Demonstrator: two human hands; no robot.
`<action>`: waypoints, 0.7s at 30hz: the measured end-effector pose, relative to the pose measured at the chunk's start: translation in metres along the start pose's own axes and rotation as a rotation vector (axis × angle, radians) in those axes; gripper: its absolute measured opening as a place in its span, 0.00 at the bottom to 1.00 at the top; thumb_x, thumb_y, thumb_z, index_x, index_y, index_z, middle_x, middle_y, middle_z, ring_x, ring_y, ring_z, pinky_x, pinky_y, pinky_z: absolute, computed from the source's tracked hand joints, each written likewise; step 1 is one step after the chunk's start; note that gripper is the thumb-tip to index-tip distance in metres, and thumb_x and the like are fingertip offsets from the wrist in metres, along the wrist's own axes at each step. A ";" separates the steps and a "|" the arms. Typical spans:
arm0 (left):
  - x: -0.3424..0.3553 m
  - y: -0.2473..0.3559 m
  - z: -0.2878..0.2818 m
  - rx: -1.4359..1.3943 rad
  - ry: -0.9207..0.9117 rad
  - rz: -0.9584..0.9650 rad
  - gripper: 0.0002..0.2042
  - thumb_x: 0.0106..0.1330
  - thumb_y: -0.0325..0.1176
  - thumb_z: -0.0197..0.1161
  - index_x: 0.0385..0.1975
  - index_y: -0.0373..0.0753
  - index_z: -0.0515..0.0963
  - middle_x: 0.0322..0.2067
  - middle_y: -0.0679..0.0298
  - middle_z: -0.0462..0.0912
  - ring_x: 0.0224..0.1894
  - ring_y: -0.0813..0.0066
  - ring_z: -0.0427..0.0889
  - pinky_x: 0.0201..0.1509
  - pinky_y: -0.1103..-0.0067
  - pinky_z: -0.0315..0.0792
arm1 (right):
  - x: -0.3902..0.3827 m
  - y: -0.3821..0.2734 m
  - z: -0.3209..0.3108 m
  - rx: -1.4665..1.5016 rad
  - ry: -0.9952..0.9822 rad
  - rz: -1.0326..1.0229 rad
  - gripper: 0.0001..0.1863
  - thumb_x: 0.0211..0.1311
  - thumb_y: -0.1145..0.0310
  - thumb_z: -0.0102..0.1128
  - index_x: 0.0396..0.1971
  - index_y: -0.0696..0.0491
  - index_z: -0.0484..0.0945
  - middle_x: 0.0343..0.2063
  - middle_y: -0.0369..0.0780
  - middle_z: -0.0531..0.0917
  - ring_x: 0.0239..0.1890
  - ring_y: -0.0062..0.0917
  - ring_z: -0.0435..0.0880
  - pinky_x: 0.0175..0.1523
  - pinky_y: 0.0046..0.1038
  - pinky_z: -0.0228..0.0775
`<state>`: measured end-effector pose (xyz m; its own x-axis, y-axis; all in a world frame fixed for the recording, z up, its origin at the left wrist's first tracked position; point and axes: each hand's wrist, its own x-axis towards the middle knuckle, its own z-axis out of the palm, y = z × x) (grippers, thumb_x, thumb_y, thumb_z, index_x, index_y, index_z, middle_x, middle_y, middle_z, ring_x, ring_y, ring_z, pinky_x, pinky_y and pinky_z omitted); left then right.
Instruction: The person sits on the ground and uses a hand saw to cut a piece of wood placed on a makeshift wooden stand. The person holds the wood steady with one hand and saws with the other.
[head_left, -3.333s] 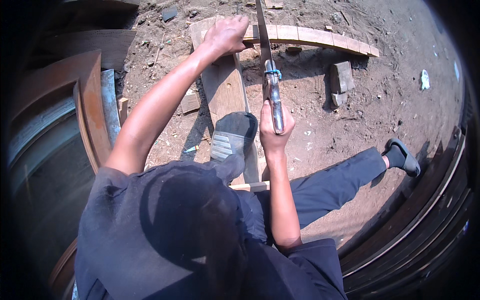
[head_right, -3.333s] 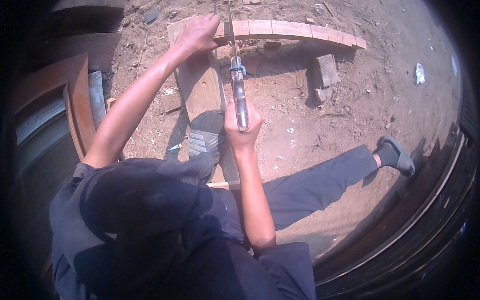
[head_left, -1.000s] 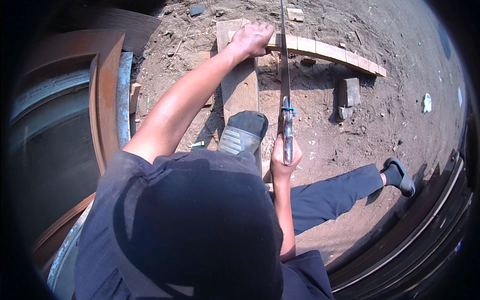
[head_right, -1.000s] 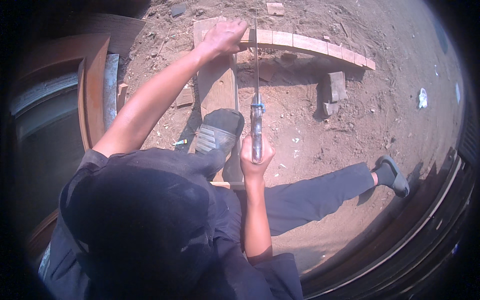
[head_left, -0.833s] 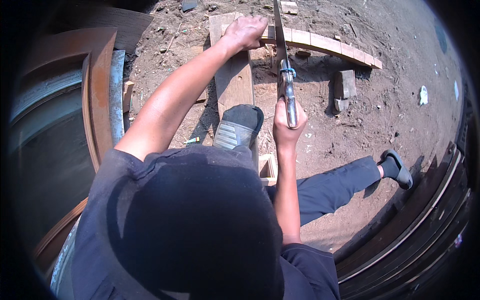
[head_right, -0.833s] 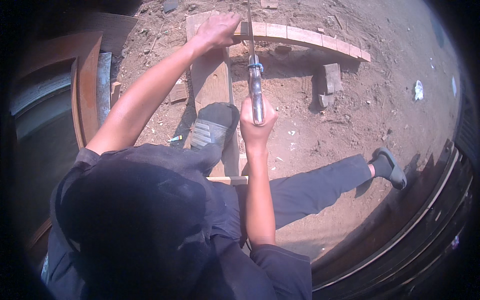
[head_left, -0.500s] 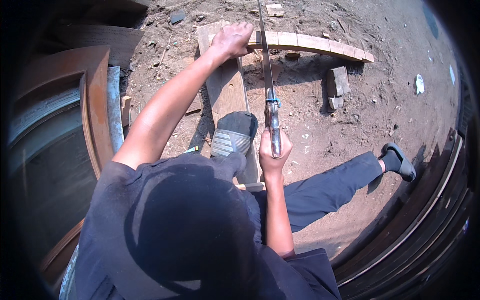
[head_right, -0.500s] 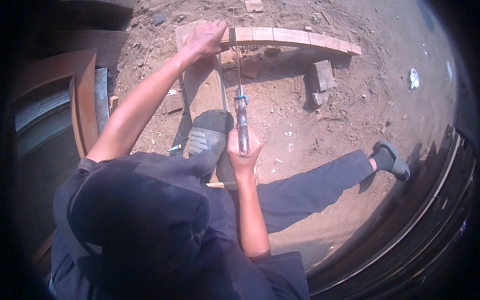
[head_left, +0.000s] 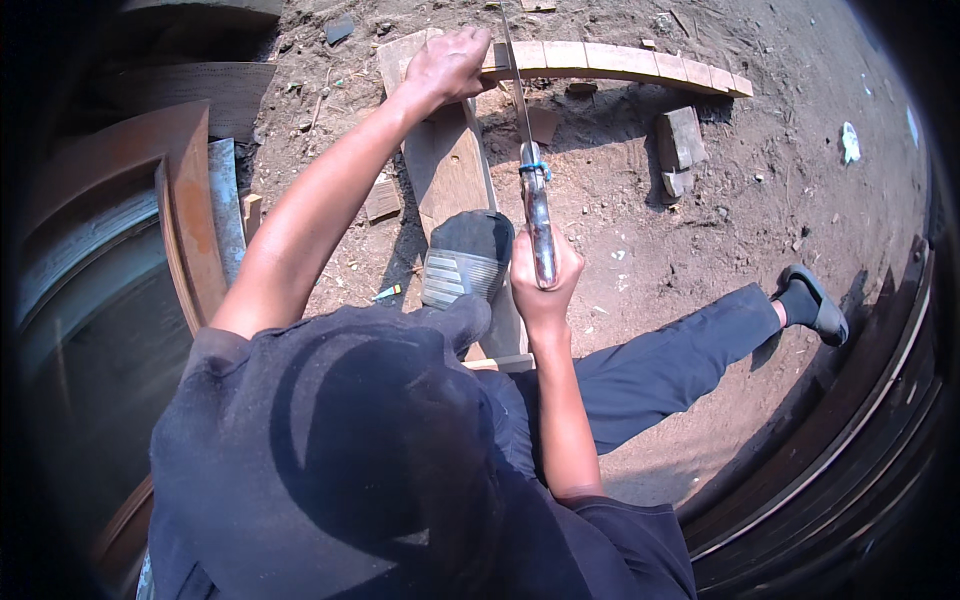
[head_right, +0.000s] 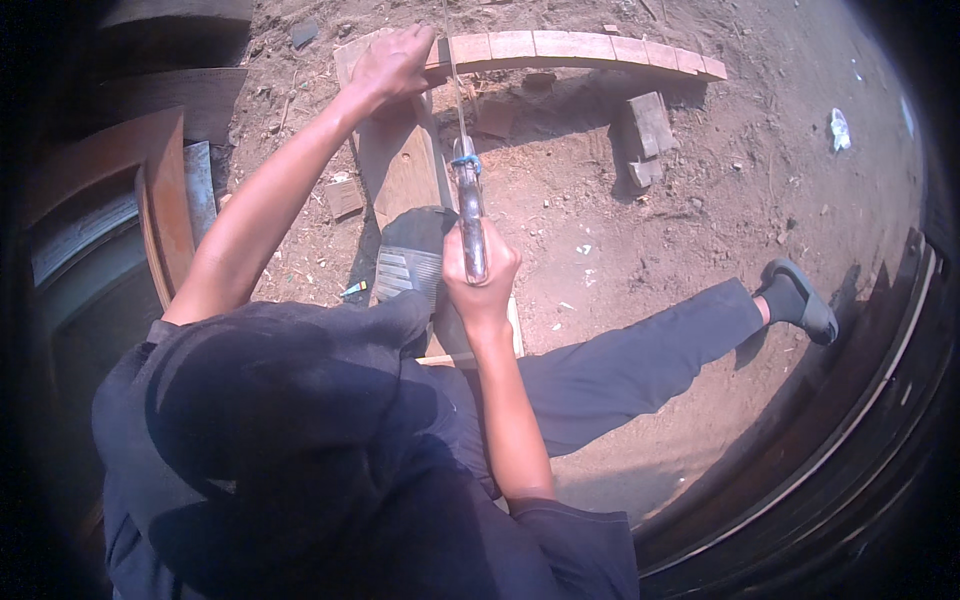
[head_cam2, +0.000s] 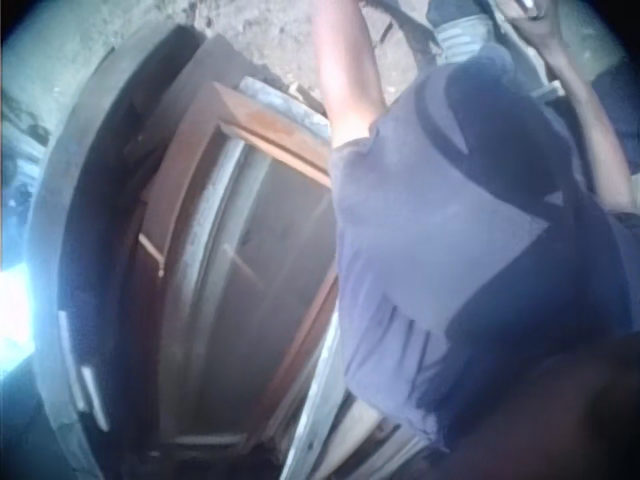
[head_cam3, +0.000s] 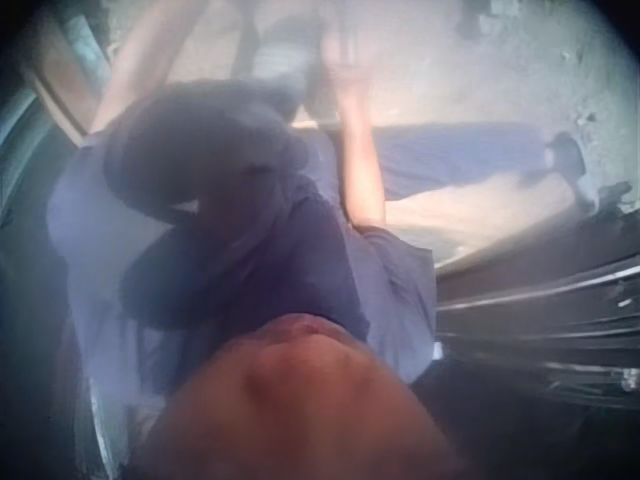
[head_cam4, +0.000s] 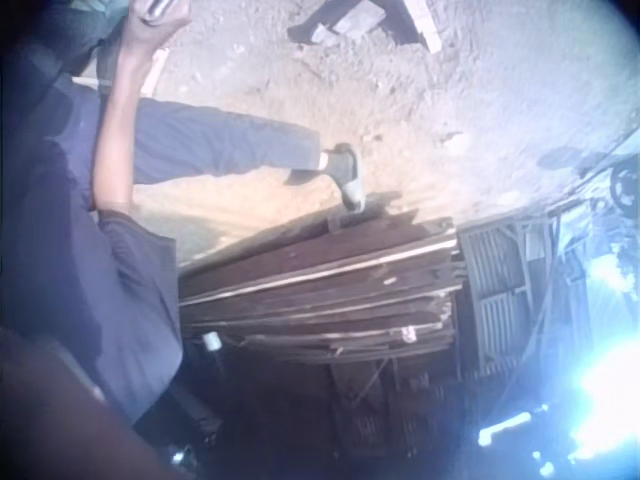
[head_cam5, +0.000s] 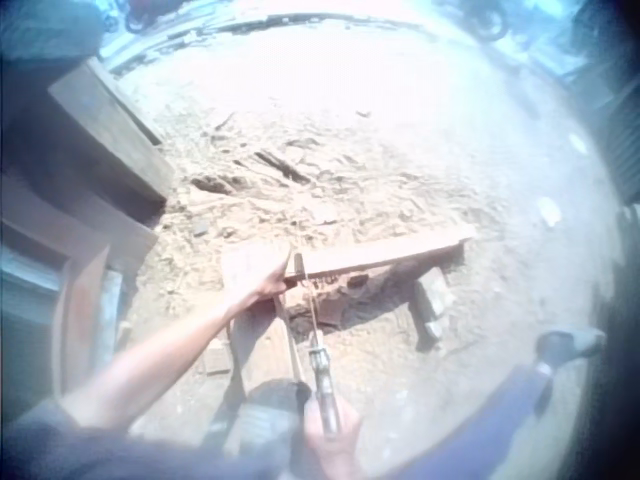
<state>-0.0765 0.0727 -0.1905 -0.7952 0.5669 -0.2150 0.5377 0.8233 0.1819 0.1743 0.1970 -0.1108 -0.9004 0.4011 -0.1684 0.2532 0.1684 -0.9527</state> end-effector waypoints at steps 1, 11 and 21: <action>0.003 0.002 -0.002 0.001 -0.011 -0.003 0.19 0.48 0.30 0.67 0.36 0.33 0.66 0.38 0.52 0.75 0.44 0.52 0.77 0.47 0.64 0.73 | 0.021 -0.002 0.009 0.026 -0.003 0.019 0.06 0.55 0.76 0.55 0.21 0.61 0.73 0.14 0.41 0.73 0.17 0.19 0.71 0.24 0.25 0.62; 0.001 0.002 -0.004 0.023 0.030 0.023 0.15 0.49 0.29 0.64 0.34 0.33 0.67 0.35 0.52 0.75 0.42 0.51 0.78 0.45 0.63 0.74 | -0.024 0.004 -0.018 -0.014 -0.002 0.037 0.04 0.55 0.79 0.54 0.25 0.63 0.76 0.16 0.42 0.76 0.20 0.21 0.76 0.26 0.27 0.66; 0.004 -0.003 0.006 0.002 0.068 0.039 0.14 0.50 0.30 0.63 0.34 0.35 0.67 0.35 0.52 0.76 0.41 0.50 0.78 0.44 0.62 0.74 | 0.018 -0.006 0.007 0.087 0.034 0.068 0.07 0.57 0.77 0.55 0.20 0.61 0.72 0.14 0.38 0.71 0.17 0.17 0.68 0.23 0.25 0.59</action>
<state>-0.0800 0.0727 -0.1975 -0.7910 0.5950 -0.1425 0.5688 0.8009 0.1870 0.1537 0.1969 -0.1102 -0.8694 0.4395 -0.2258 0.2801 0.0618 -0.9580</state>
